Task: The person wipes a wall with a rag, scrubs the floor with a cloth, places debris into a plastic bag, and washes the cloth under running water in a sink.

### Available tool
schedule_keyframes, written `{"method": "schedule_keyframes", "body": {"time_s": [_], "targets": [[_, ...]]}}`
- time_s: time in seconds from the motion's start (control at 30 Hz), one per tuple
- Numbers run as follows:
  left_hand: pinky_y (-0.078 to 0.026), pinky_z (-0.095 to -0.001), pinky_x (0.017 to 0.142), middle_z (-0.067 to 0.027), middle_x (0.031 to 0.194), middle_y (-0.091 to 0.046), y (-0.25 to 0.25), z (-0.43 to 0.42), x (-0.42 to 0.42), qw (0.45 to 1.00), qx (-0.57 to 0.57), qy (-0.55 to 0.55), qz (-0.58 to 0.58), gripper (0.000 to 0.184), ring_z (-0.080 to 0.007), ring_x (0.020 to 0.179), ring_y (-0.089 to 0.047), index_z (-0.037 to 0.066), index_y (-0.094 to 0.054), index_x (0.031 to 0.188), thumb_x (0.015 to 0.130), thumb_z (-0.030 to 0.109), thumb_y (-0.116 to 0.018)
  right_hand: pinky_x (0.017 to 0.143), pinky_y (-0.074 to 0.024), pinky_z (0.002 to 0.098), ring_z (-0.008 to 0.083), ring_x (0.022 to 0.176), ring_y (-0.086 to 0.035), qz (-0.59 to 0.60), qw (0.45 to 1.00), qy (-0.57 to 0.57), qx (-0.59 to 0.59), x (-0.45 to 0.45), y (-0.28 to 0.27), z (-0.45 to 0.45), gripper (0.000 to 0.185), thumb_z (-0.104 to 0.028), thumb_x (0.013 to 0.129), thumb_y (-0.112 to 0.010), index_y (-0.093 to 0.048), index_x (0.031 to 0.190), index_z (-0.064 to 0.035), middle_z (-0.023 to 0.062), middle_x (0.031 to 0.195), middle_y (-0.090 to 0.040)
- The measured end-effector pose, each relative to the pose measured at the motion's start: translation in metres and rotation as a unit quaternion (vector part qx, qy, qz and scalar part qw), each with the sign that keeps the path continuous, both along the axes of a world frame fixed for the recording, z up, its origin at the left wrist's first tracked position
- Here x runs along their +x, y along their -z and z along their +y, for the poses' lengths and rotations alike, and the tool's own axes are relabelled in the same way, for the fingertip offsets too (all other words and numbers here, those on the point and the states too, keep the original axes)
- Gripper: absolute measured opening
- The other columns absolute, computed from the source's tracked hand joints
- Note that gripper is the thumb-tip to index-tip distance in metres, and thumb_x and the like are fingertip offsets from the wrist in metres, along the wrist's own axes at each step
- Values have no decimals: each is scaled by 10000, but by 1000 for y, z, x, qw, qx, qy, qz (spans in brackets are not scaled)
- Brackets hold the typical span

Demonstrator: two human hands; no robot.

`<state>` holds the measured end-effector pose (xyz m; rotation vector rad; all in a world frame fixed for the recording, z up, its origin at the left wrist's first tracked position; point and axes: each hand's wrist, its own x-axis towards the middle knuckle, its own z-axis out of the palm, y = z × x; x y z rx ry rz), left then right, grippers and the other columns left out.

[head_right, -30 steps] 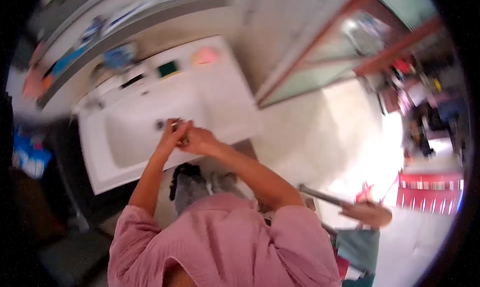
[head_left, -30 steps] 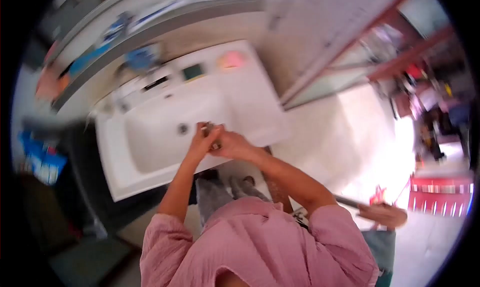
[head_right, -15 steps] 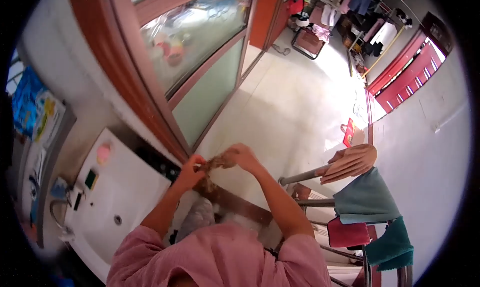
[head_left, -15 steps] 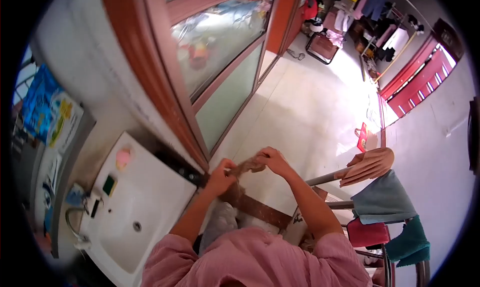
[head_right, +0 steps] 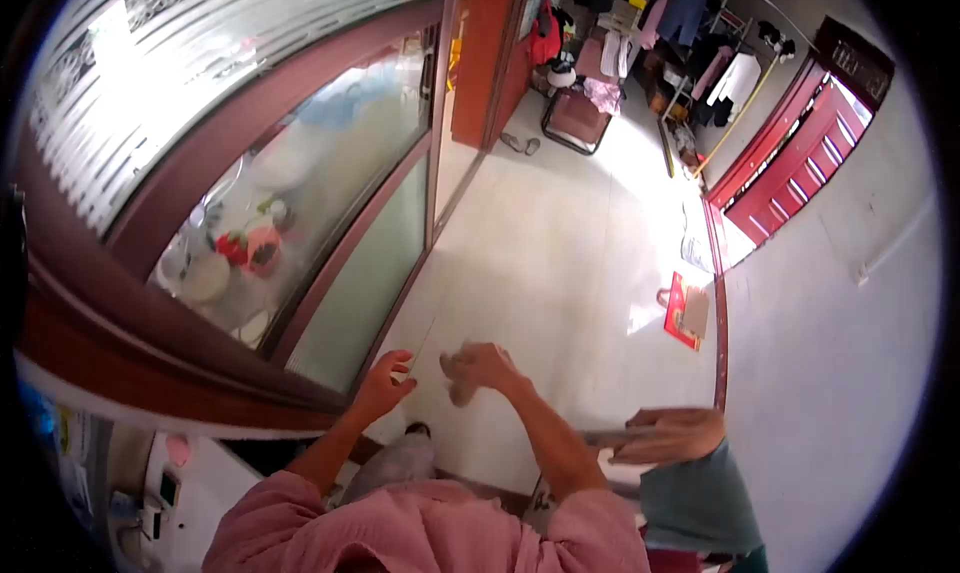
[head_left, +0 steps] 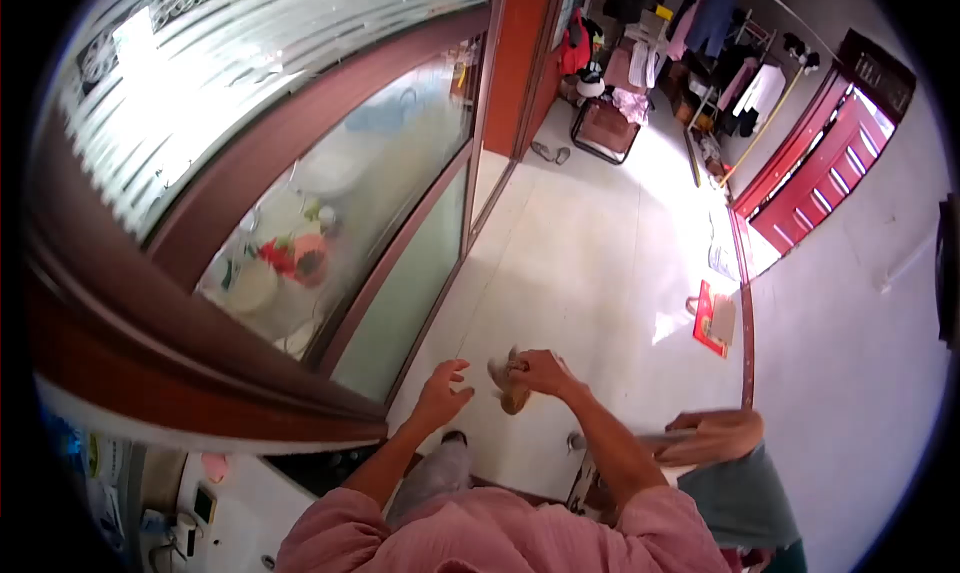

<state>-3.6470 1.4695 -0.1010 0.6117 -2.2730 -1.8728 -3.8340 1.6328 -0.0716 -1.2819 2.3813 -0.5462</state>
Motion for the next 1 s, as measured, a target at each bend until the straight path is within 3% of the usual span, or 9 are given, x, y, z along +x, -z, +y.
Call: {"method": "schedule_keyframes", "body": {"time_s": [0.23,0.37,0.57,0.7,0.73,0.8,0.87,0.93,1.0], "targets": [[-424,-370,945,-131,1317,-417,3,-23,-147,986,-28,125,105,694,-273,1190,-452,105,-409,1345,749,161,-760,603,-426,291,80,684,-462,-296,940,89,-140,-89,-56,-40,302,-278,777,-712,-571,836,-16,25,696,-534],[-490,-338,782,-84,879,-629,6,-48,-240,996,49,74,-7,323,-219,848,-624,56,-606,1076,787,152,-714,613,-446,297,105,668,-488,-239,960,71,-128,-178,-57,-39,311,-250,750,-738,-584,893,-21,32,717,-569],[-497,-342,614,-109,810,-667,-16,-65,-394,995,-68,8,71,272,-235,662,-640,76,-617,1078,817,132,-669,737,-503,400,297,803,-627,87,989,117,-14,-360,-3,-38,241,-135,771,-670,-618,999,-77,108,926,-636],[-483,-426,829,-129,1142,-616,-26,-24,-518,967,-225,107,45,513,-330,992,-606,183,-449,1341,861,220,-628,877,-476,404,323,1034,-554,158,962,158,-155,-481,-13,-70,406,-181,780,-658,-544,1159,-95,132,1106,-582],[-330,-403,1071,-171,1391,-433,-53,-24,-536,948,-203,210,126,557,-323,1283,-418,91,-409,1372,871,206,-625,890,-471,385,304,1041,-550,179,964,90,-177,-502,-25,-82,437,-200,777,-675,-530,1168,-71,129,1131,-573],[-257,-409,1114,-165,1481,-291,-72,-27,-566,918,-301,205,155,583,-325,1385,-247,80,-397,1383,874,225,-642,906,-462,351,271,1052,-542,56,966,10,-253,-542,-30,-108,482,-238,767,-702,-518,1167,-40,124,1152,-567],[-312,-399,1083,-163,1450,-342,-78,-54,-606,961,-175,121,174,544,-294,1349,-330,96,-413,1379,892,220,-624,904,-458,331,250,1057,-538,-377,852,67,-358,-585,-3,-133,476,-277,751,-715,-539,1129,-46,116,1117,-581],[-300,-392,1091,-134,1460,-354,-81,-90,-644,986,-12,58,158,535,-254,1329,-369,93,-370,1411,924,178,-574,854,-468,321,231,997,-571,-62,970,-135,-190,-626,-40,-177,370,-311,731,-717,-605,1010,-96,78,965,-633],[-349,-381,1058,-105,1390,-451,-52,-132,-691,928,295,-62,218,461,-220,1280,-426,35,-414,1369,970,259,-472,756,-500,344,220,847,-622,67,951,-172,-250,-641,-56,-226,255,-232,736,-713,-628,953,-130,35,838,-644]]}}
